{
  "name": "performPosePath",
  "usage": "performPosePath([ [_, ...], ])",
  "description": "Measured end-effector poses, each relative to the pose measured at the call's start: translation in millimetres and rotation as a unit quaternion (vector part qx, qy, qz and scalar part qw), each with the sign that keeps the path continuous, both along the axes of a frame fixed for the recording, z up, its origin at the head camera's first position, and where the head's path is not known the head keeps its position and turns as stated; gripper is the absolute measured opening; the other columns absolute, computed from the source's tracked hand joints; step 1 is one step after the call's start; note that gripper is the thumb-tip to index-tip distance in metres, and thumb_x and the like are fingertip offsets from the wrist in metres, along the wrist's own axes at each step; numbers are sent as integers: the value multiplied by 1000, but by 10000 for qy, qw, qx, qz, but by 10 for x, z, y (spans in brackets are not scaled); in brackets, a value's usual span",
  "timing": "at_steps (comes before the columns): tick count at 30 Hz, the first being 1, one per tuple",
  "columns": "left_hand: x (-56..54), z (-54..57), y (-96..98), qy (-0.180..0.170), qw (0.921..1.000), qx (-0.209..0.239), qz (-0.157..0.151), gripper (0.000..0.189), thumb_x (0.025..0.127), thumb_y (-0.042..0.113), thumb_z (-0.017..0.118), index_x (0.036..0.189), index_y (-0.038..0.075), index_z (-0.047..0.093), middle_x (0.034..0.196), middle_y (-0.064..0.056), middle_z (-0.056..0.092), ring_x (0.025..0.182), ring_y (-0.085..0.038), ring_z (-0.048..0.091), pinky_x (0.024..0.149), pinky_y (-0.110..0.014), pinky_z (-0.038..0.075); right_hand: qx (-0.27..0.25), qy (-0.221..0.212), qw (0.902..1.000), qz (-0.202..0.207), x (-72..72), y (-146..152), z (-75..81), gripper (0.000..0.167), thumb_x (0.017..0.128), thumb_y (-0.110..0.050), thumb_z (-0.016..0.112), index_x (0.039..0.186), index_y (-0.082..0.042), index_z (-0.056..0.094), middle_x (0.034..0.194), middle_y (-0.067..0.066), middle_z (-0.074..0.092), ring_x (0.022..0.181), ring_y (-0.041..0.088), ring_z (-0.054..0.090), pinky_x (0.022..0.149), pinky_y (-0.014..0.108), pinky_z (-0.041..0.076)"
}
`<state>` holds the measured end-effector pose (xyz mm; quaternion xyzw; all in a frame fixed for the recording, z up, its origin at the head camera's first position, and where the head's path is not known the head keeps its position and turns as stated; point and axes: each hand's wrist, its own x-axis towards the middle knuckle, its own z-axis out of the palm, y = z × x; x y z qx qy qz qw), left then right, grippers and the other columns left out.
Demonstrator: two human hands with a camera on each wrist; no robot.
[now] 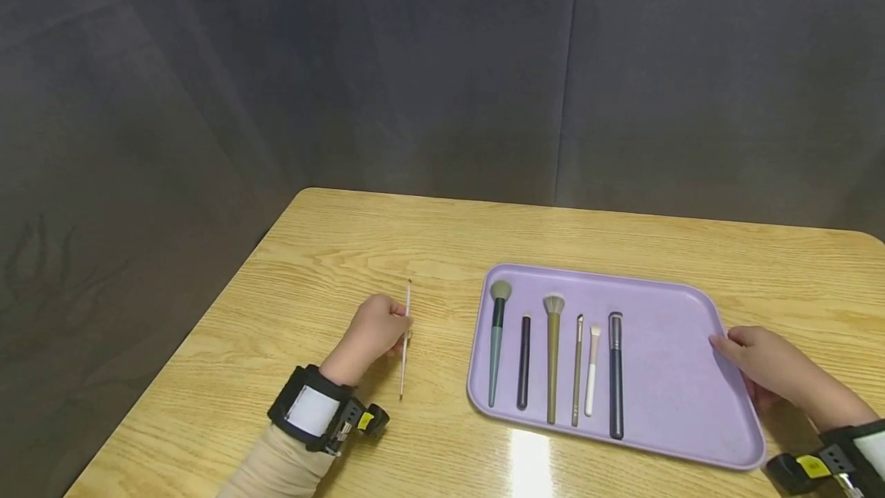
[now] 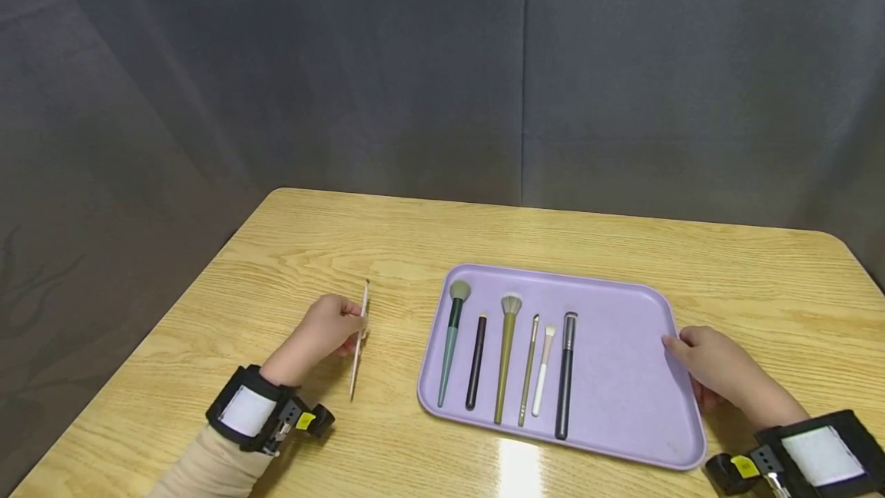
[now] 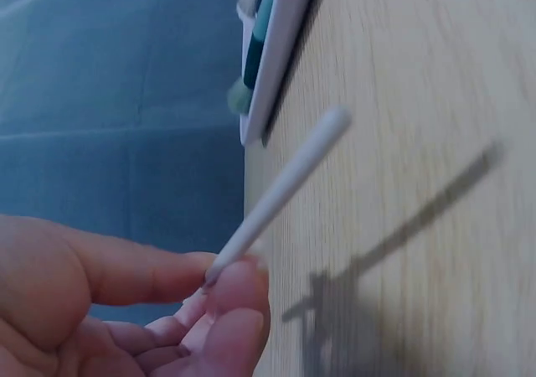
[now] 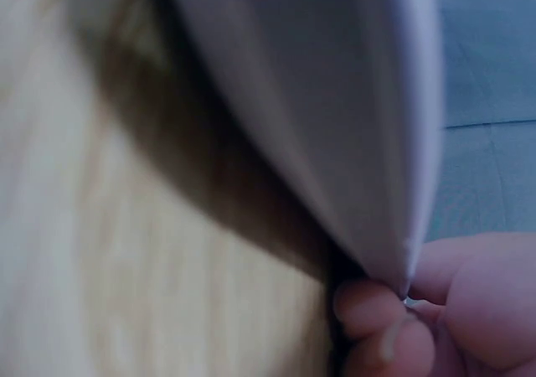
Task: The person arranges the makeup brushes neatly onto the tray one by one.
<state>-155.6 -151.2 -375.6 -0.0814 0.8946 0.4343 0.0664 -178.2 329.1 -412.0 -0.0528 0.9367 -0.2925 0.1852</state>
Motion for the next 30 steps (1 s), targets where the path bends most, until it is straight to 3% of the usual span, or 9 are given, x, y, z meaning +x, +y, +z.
performPosePath([
  [10,41,3,162,108,9994,254,-206,16,95,-3,52,102,-14,61,64,-9,58,45,-11,49,44,-21,43,-43,51,10000,-16,2,5,-11,32,105,-19,36,89,2,53,53,3,45,40,15,46,40,30,45],
  [19,99,52,278,172,9975,497,-479,14,96,-6,49,98,-14,60,66,-10,58,46,-11,49,45,-22,44,32,6,10000,14,-5,6,0,30,105,-19,37,87,0,52,52,3,46,40,15,47,40,30,45],
  [30,124,104,375,134,9964,589,-587,14,97,-4,49,101,-14,58,72,-14,62,47,-10,49,47,-24,47,12,-34,10000,-3,-7,-3,9,30,104,-19,37,88,2,52,53,3,46,40,15,47,40,30,45],
])
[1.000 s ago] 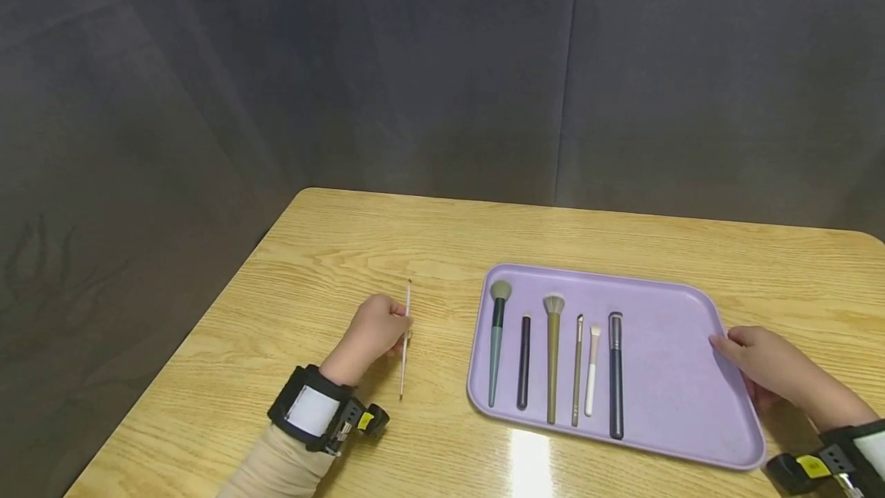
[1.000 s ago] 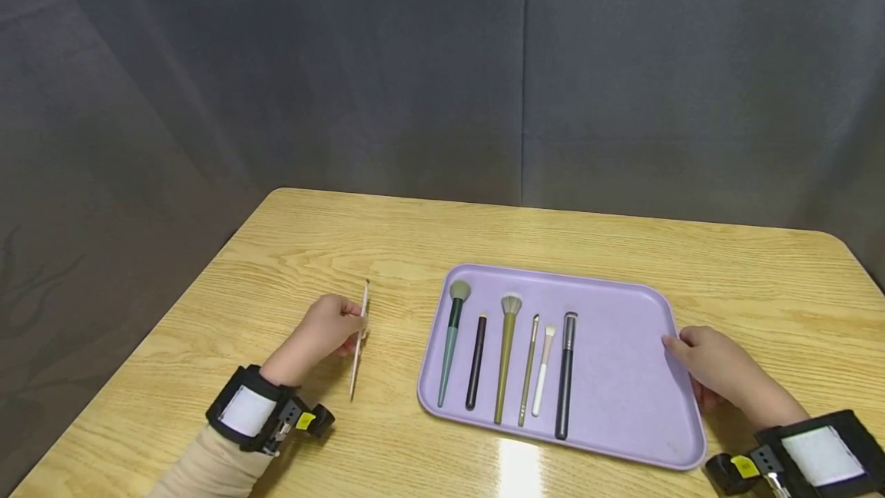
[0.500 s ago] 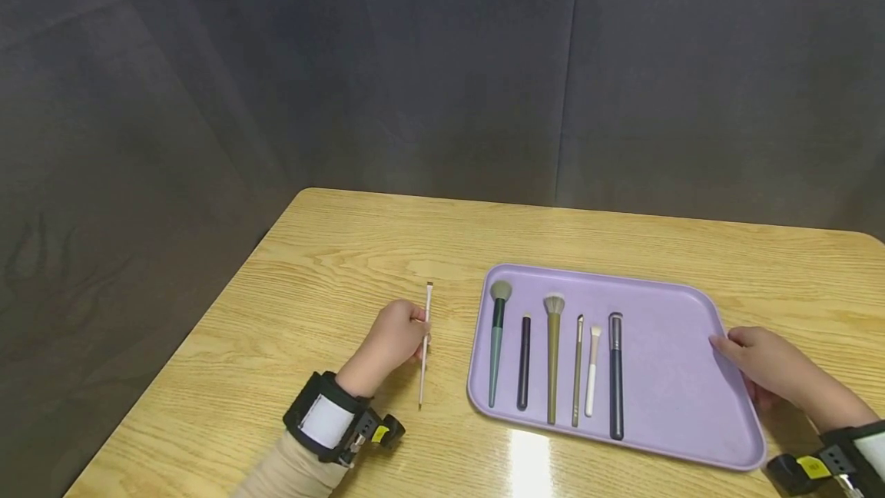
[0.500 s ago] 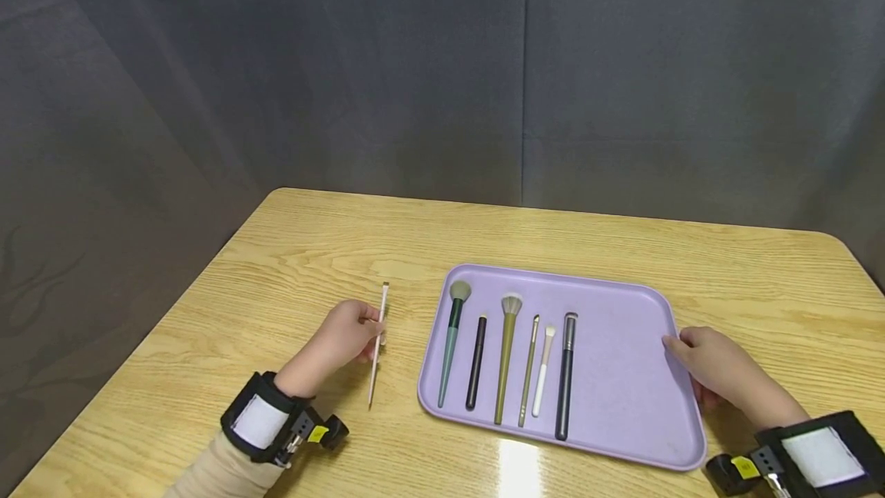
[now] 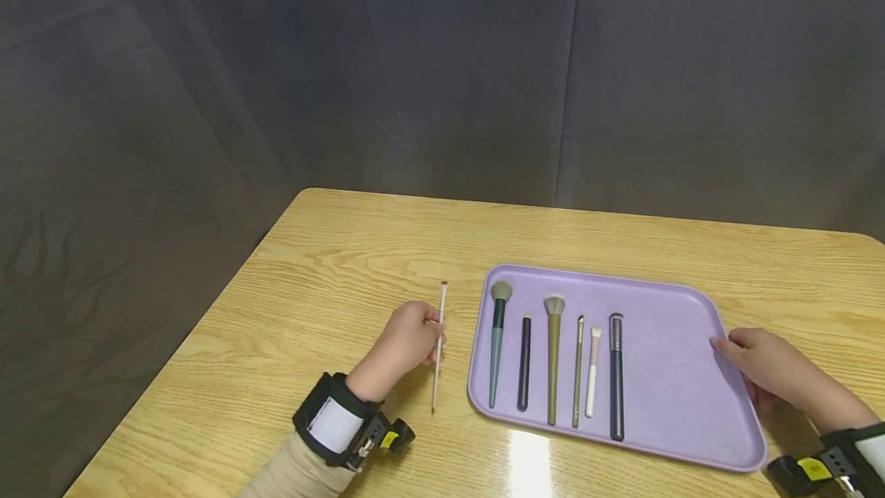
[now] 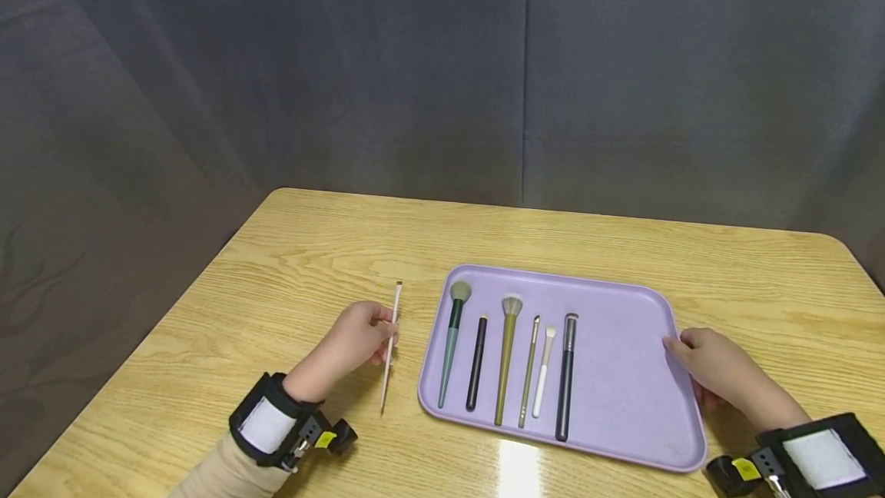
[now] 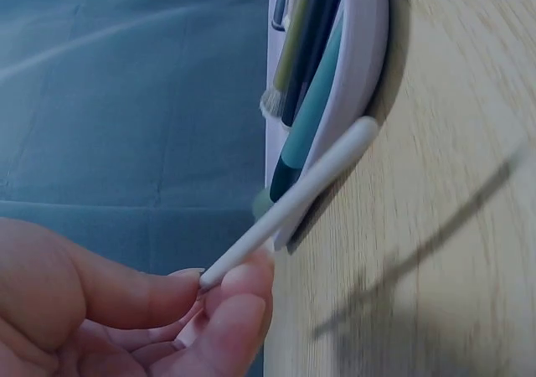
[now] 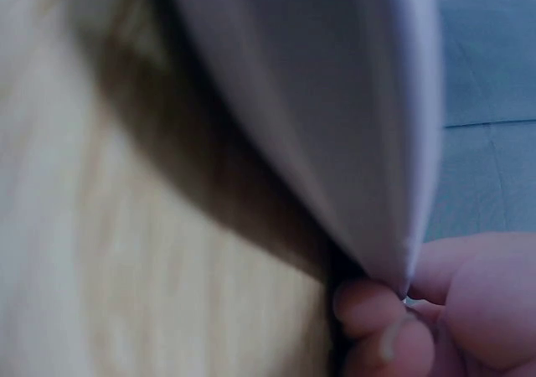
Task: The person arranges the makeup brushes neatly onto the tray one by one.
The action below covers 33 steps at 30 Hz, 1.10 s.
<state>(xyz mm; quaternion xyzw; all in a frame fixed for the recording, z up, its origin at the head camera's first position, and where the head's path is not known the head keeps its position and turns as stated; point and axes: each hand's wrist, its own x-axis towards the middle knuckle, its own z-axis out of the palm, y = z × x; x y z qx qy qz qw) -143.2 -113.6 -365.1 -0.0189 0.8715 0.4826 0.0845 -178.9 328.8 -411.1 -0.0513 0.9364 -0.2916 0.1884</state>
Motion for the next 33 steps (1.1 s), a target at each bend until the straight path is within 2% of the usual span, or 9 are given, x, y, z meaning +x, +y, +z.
performPosePath([
  [9,1,8,63,19,9999,62,-95,14,97,-4,51,103,-14,58,72,-12,61,48,-10,50,49,-27,51,-9,-12,10000,-3,9,-3,13,30,105,-19,37,89,3,52,53,3,46,41,15,47,41,30,44],
  [19,-10,14,158,24,9994,260,-236,9,95,-6,52,95,-12,59,66,-9,56,46,-10,48,47,-24,49,19,-37,10000,1,18,-11,32,31,105,-20,38,90,2,52,54,3,46,41,16,48,40,29,44],
  [29,-63,-17,273,-231,9981,517,-237,17,94,-5,55,106,-16,58,63,-8,54,45,-10,49,46,-23,50,69,-73,9999,-24,18,-17,48,31,105,-20,37,90,3,51,55,3,46,42,16,48,41,30,45],
  [33,-70,-29,303,-292,9970,680,-237,17,94,-5,56,106,-16,57,64,-9,55,46,-10,50,46,-22,50,76,-56,9999,-39,18,-18,44,31,105,-21,37,88,2,51,55,3,46,41,16,47,41,30,44],
])
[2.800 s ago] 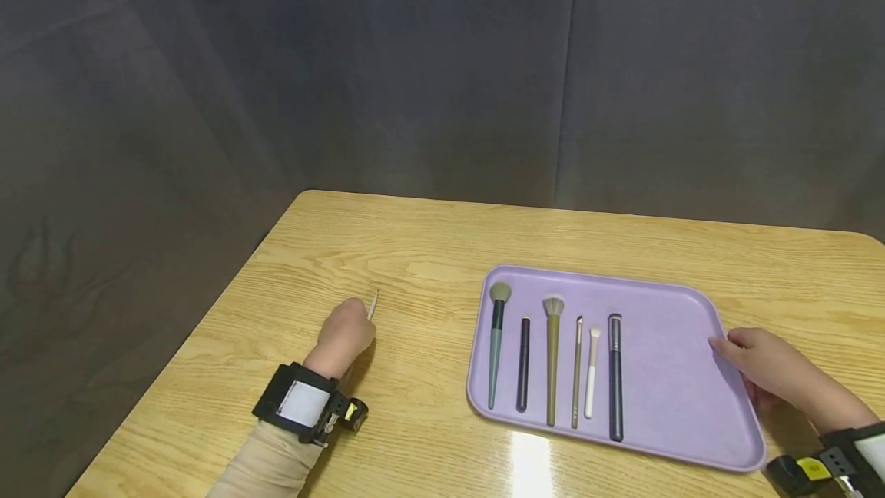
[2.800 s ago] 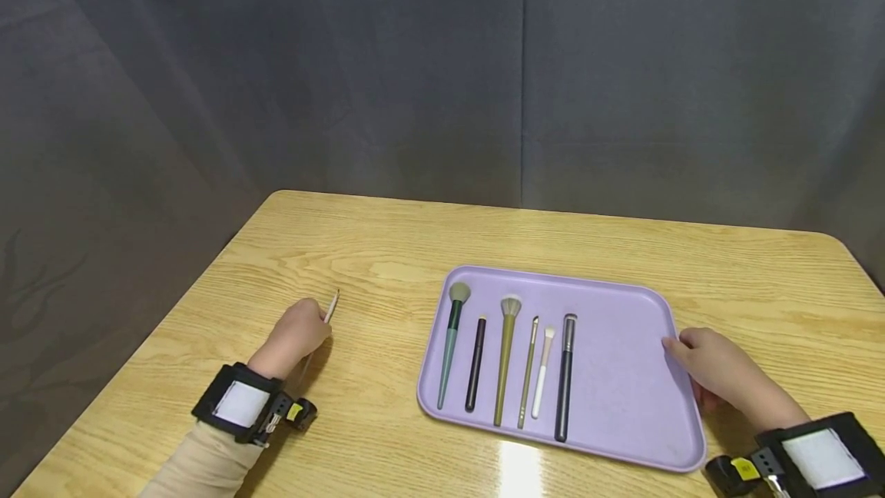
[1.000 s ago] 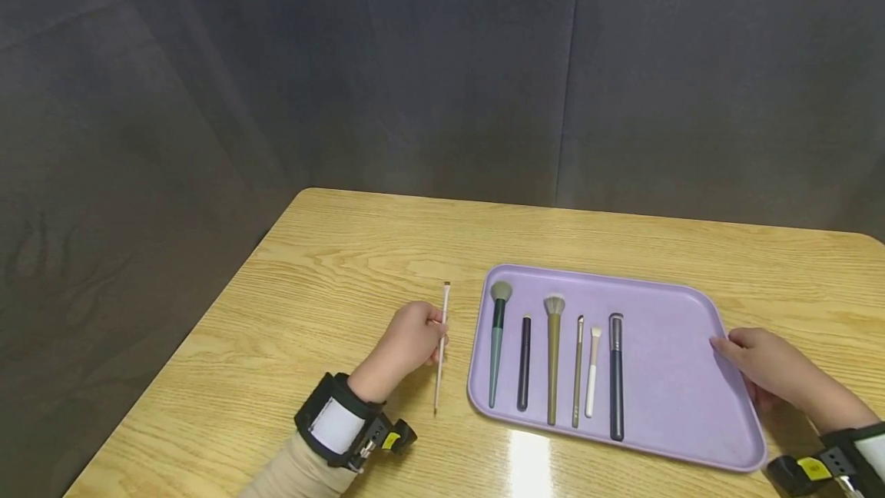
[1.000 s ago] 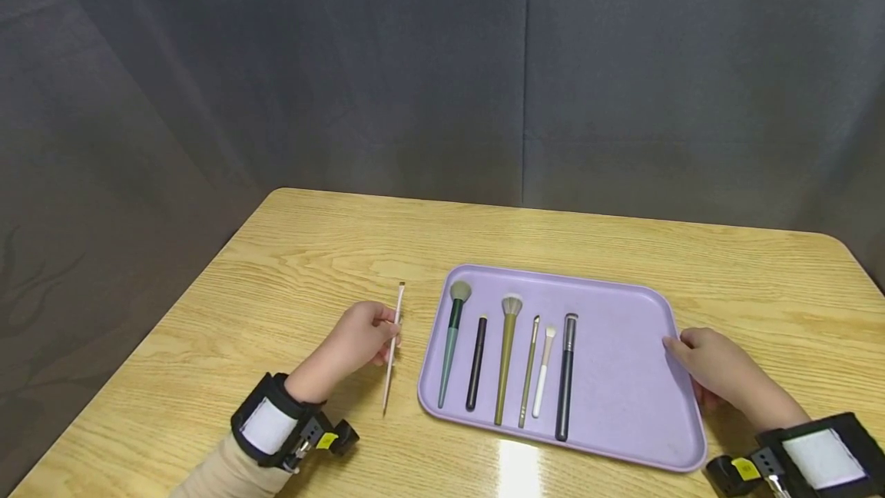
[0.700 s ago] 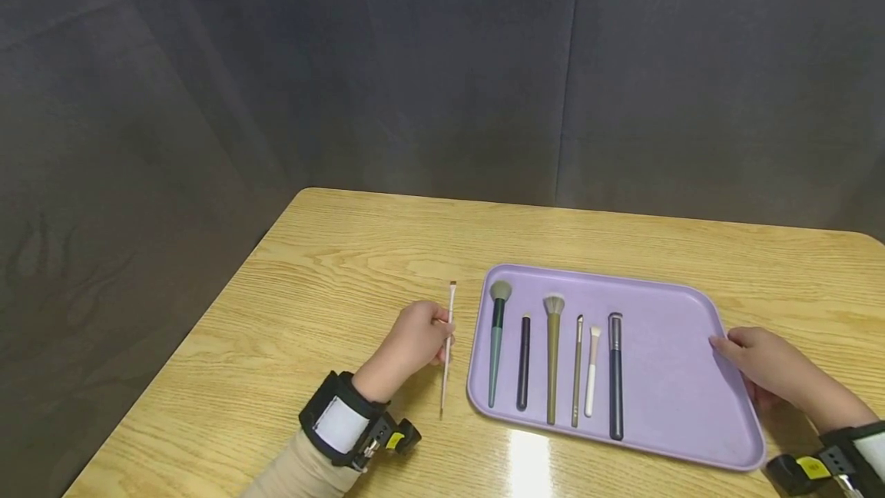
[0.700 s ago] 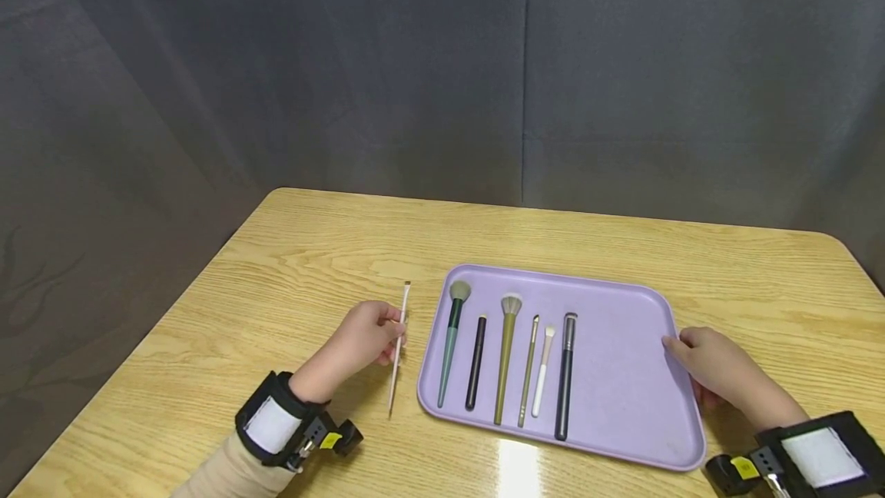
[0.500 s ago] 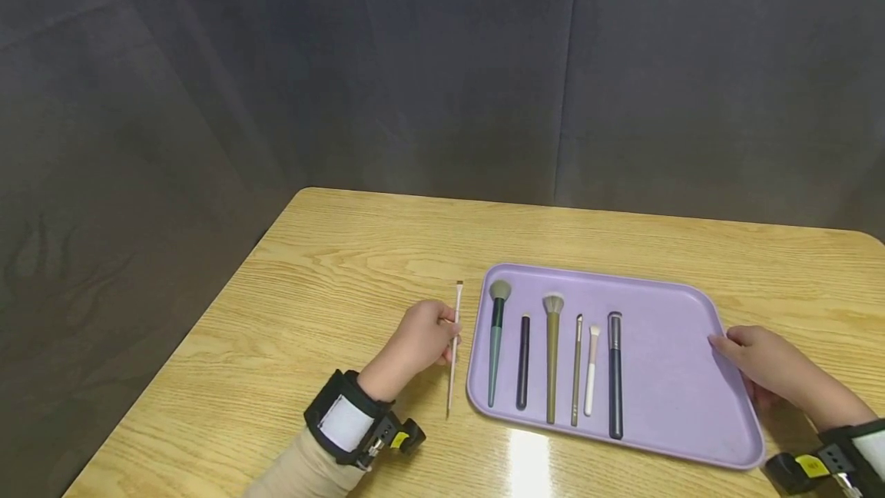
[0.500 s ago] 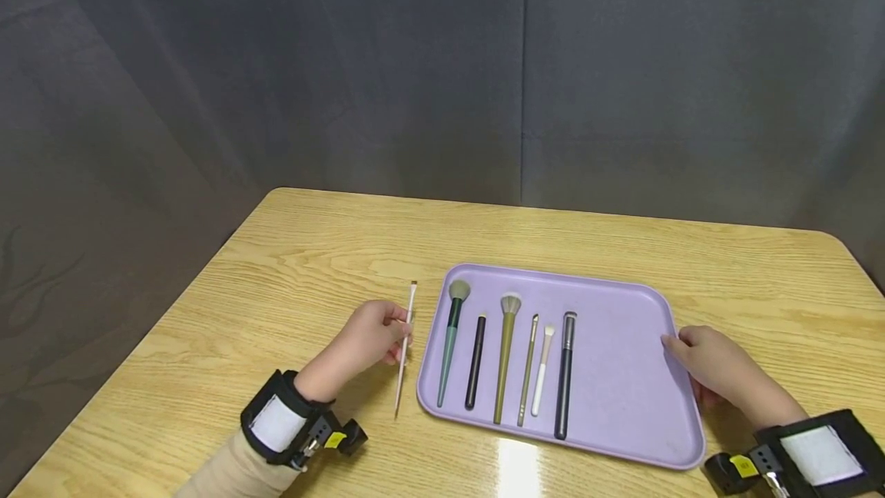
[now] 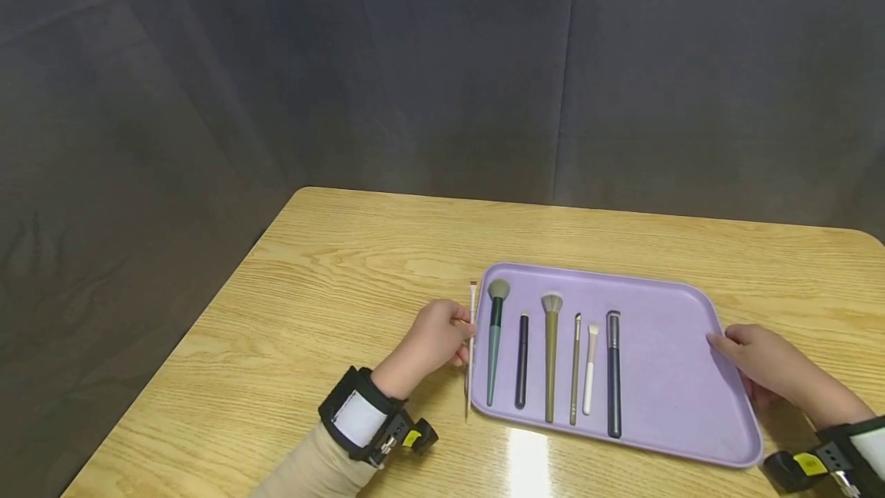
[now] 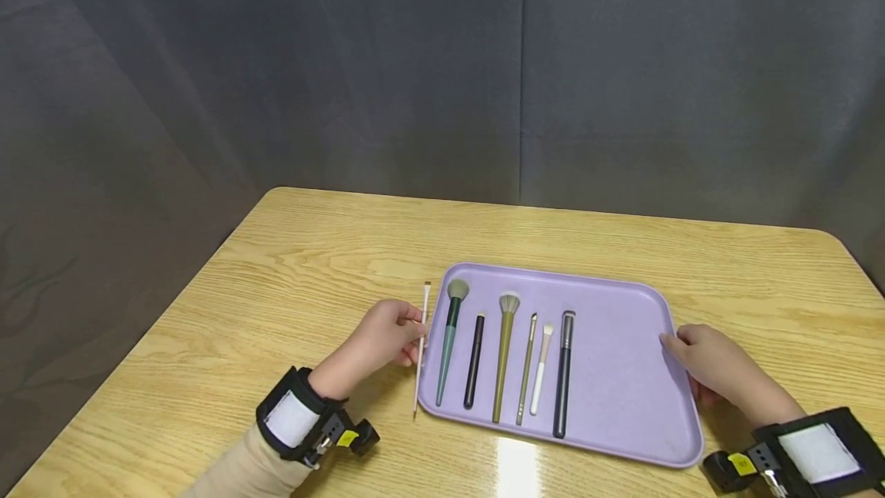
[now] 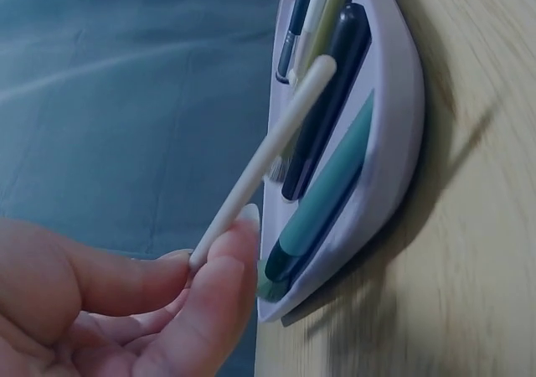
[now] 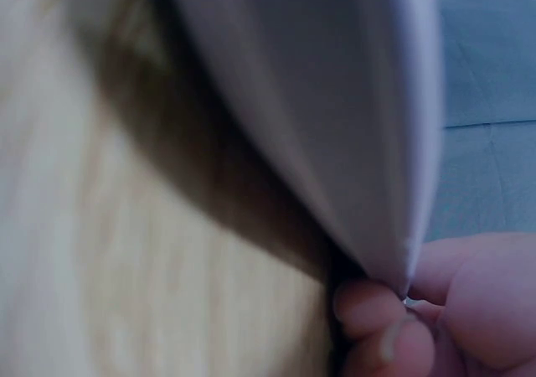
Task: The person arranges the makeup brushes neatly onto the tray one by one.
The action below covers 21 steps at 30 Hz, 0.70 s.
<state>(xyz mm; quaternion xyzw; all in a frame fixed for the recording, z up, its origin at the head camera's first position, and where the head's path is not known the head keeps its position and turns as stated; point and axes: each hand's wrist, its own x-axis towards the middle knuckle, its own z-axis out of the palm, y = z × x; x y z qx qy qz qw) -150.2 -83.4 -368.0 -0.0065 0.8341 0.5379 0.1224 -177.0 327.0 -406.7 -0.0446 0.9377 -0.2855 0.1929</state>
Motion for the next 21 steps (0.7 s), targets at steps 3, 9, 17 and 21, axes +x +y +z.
performPosePath([
  [3,-3,-5,18,16,10000,61,-9,15,94,-5,56,104,-15,57,64,-9,55,46,-10,50,46,-22,49,7,23,10000,-5,3,-3,-3,31,105,-21,37,87,1,51,55,3,46,41,15,47,41,31,44],
  [9,-5,-13,68,11,10000,92,18,10,93,-5,56,99,-13,58,62,-8,53,46,-11,50,45,-22,49,-7,-27,10000,-7,-13,18,-34,31,104,-21,38,91,3,52,55,4,47,41,16,48,41,31,44],
  [17,-19,-36,122,18,9999,115,-10,9,92,-6,57,97,-13,58,63,-10,55,46,-11,51,46,-23,50,-36,-83,10000,-12,-28,53,-65,31,103,-22,39,94,4,52,56,4,47,41,16,48,41,31,44],
  [21,-20,-44,157,47,9999,92,-60,8,92,-6,58,95,-12,59,63,-8,55,45,-10,51,45,-22,50,-36,-74,10000,-8,-22,49,-63,30,103,-21,39,94,4,52,56,4,47,41,16,48,41,31,44],
])
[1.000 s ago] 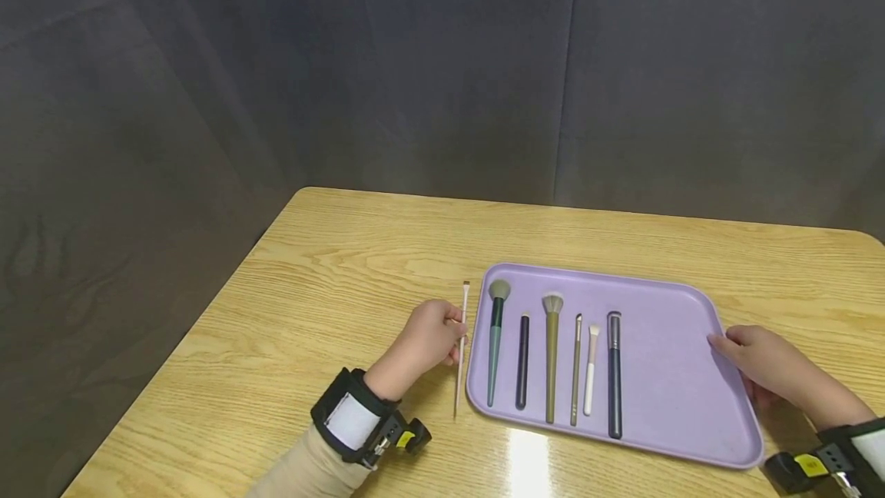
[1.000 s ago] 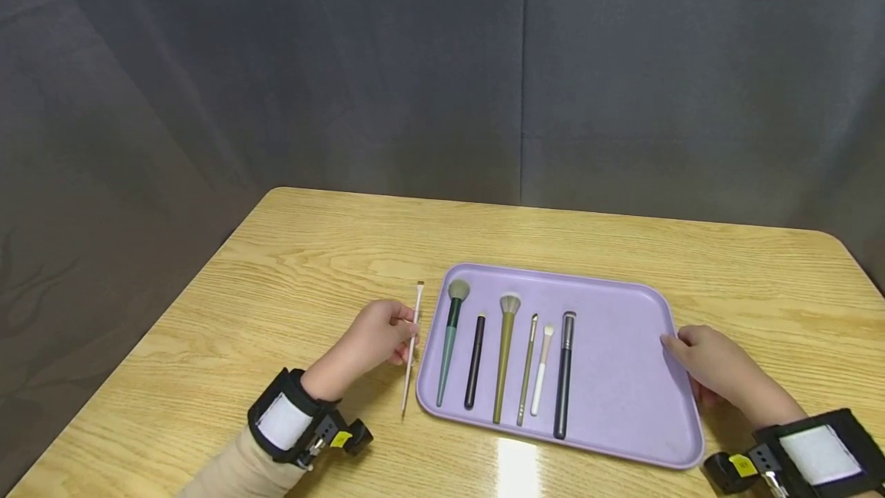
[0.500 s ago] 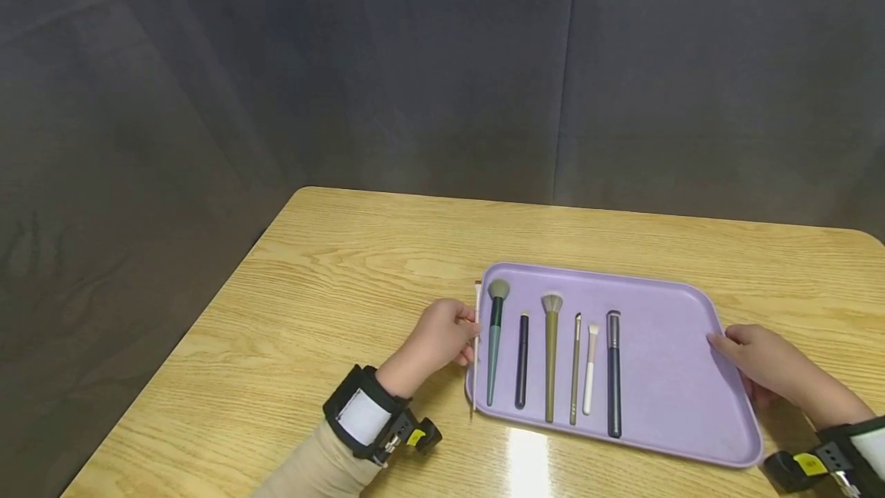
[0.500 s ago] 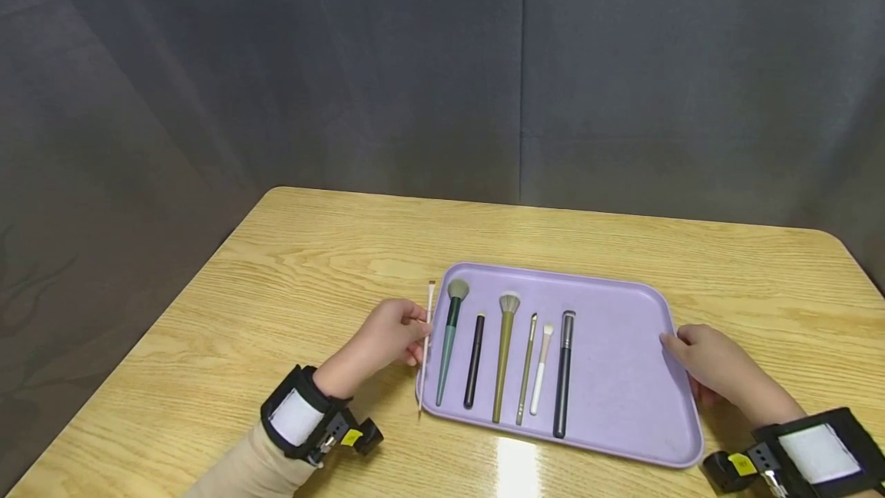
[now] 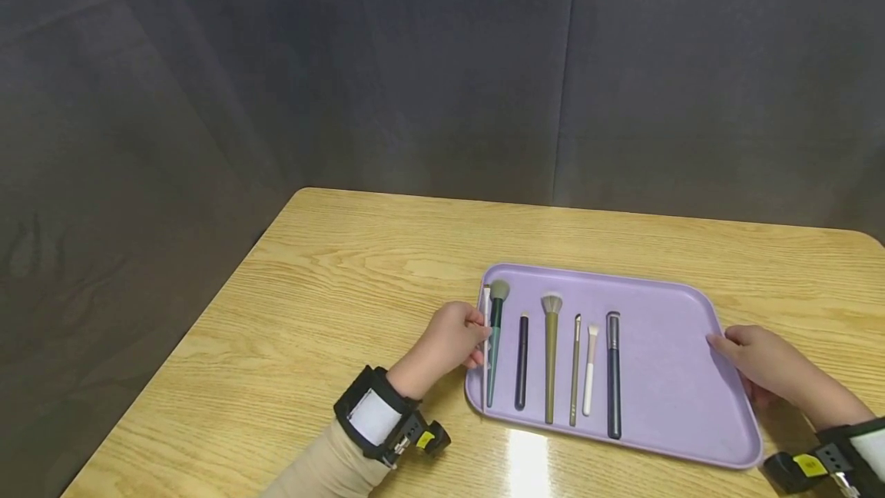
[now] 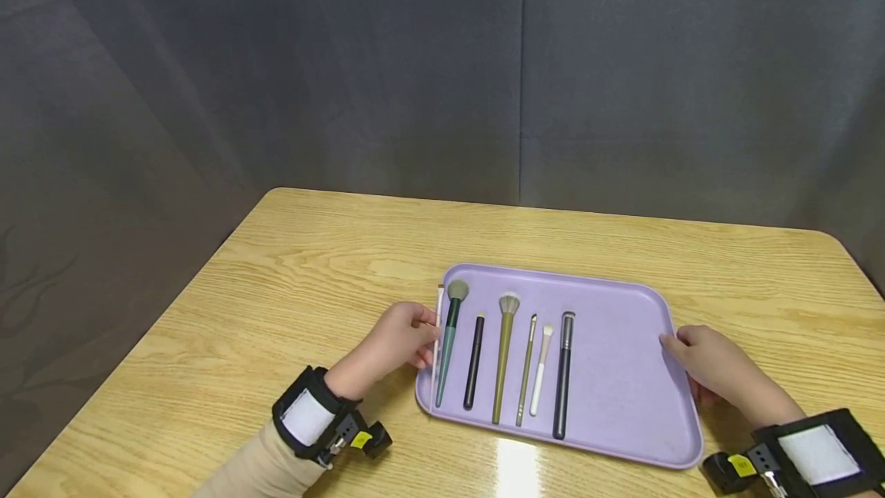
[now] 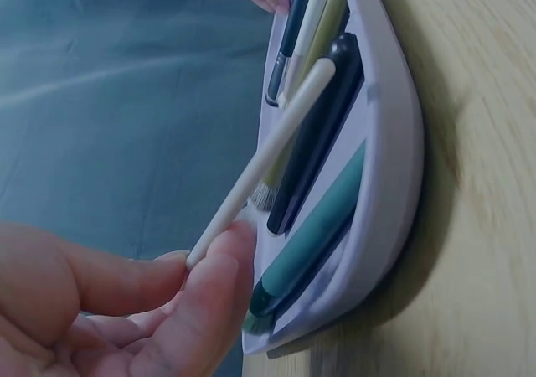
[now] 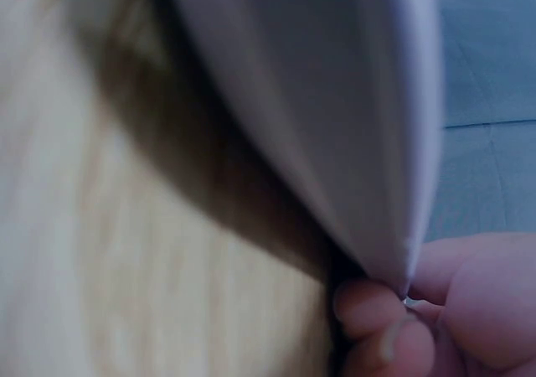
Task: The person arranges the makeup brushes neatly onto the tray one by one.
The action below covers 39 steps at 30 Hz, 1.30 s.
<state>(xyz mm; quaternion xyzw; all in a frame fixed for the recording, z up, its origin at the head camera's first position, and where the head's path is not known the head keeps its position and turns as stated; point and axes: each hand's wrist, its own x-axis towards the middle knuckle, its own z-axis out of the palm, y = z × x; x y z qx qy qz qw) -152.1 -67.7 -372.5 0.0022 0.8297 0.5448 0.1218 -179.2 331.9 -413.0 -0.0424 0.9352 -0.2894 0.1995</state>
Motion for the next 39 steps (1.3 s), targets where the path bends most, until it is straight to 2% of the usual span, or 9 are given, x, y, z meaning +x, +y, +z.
performPosePath([
  [10,9,-8,75,89,9999,-27,-142,5,91,-7,59,88,-10,57,61,-8,54,43,-10,51,43,-22,49,-21,0,10000,-2,-6,-5,0,31,104,-22,38,93,4,52,55,4,47,41,16,49,41,31,45],
  [24,23,-13,174,-96,9998,-37,-177,7,93,-4,59,95,-10,58,63,-7,55,44,-10,51,44,-21,49,-63,24,10000,49,-3,-6,7,30,104,-20,37,92,3,52,55,4,47,41,16,48,41,30,45],
  [32,22,-31,250,-33,9996,73,-271,7,92,-5,59,96,-11,58,63,-7,54,44,-9,51,44,-21,49,-64,55,10000,44,3,-16,23,30,105,-20,37,89,1,51,54,3,47,41,16,48,41,30,44],
  [39,35,-13,290,26,9994,58,-326,8,91,-5,60,96,-11,59,63,-8,56,43,-9,51,43,-21,48,-25,29,10000,18,10,-35,45,31,105,-20,37,93,5,51,55,4,47,41,16,48,41,30,44],
])
